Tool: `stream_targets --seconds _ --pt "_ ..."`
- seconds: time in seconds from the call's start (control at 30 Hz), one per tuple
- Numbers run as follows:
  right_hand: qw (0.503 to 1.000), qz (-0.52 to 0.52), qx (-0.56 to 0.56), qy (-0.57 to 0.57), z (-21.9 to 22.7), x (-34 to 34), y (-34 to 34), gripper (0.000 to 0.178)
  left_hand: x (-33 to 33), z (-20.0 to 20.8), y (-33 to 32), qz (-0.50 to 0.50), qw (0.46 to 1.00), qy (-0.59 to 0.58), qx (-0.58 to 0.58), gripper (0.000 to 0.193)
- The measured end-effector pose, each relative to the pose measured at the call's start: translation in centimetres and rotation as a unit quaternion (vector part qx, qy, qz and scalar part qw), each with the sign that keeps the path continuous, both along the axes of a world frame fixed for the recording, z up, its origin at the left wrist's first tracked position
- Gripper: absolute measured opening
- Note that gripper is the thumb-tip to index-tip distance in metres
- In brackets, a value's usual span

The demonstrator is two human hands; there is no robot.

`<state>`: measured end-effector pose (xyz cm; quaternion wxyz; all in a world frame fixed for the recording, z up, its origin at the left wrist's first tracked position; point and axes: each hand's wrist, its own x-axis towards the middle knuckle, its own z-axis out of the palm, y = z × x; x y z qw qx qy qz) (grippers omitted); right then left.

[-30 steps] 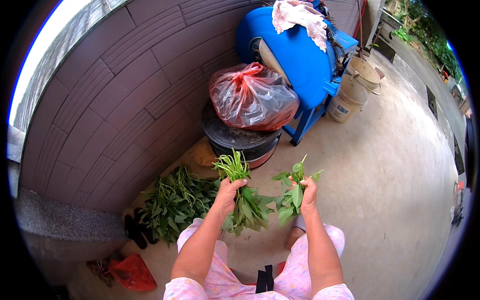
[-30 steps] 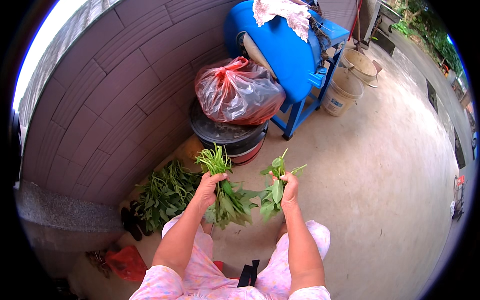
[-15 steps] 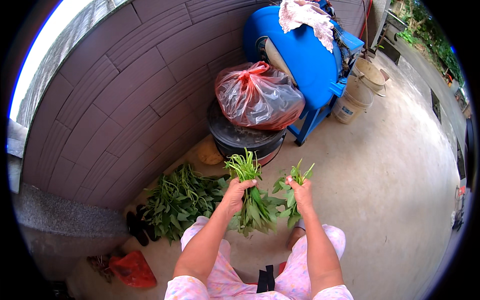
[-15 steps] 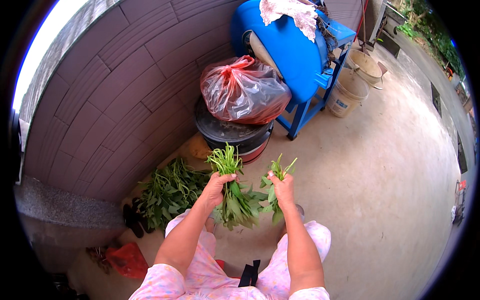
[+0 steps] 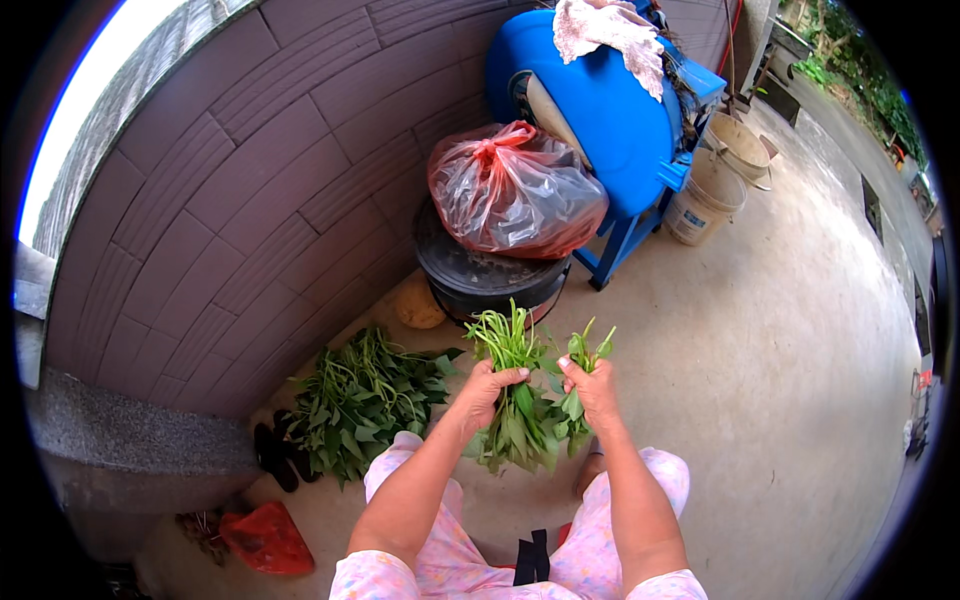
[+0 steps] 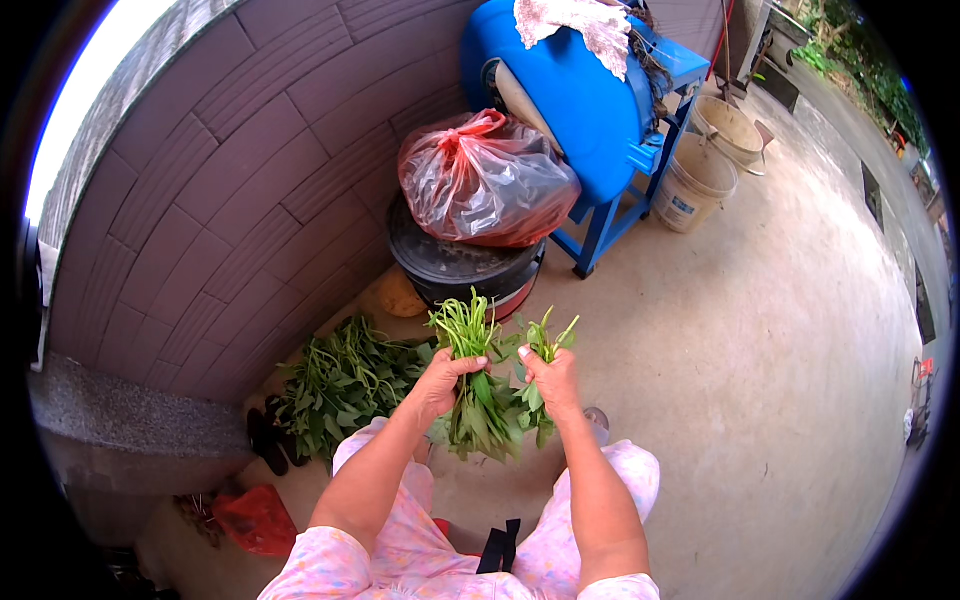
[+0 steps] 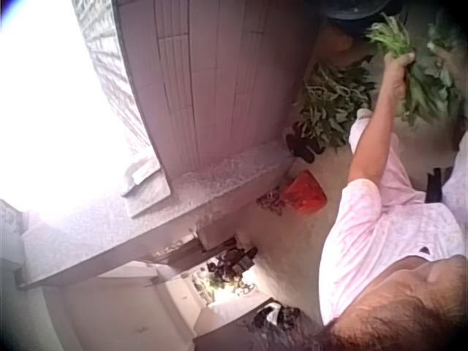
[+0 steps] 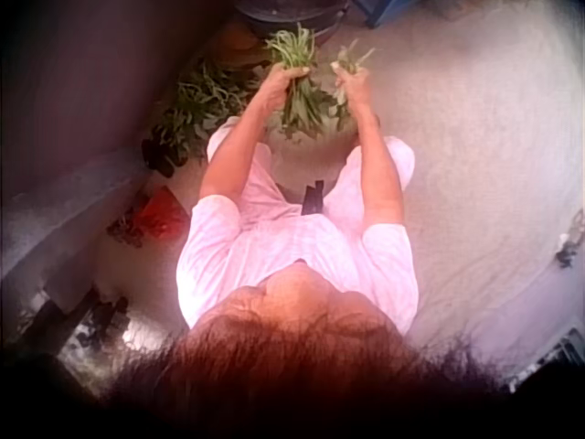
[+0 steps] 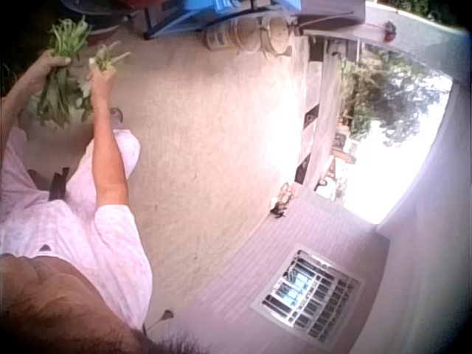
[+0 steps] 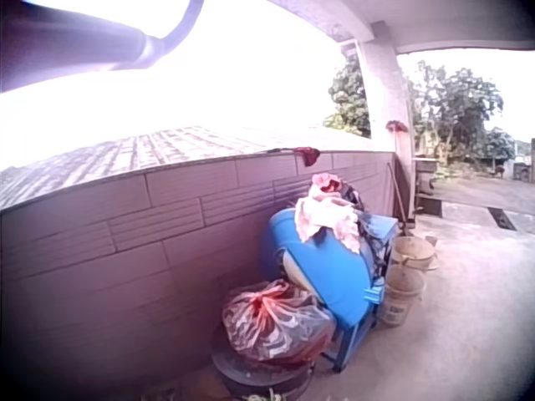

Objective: The person sits on the floor and picks up a bunch of green leafy vegetables from a pile on the ground, holding them with both hands and separating individual stalks.

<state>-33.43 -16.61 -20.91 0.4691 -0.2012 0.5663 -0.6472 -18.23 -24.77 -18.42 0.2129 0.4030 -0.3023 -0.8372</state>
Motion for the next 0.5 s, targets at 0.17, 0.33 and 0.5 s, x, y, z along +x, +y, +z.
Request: stream_targets --seconds 0.17,0.33,0.5 --pt "1.000 0.007 -0.003 -0.012 0.8 0.9 -0.4 0.009 -0.4 0.1 0.3 0.004 1.000 0.020 0.007 0.024" --pt "0.999 0.016 -0.026 -0.039 0.8 1.6 -0.7 0.012 -0.7 -0.7 0.7 -0.022 0.999 0.029 -0.004 0.026" --pt "0.999 0.019 -0.022 -0.028 0.7 1.7 -0.8 0.011 -1.0 -0.9 1.0 -0.033 0.999 0.033 -0.008 0.028"
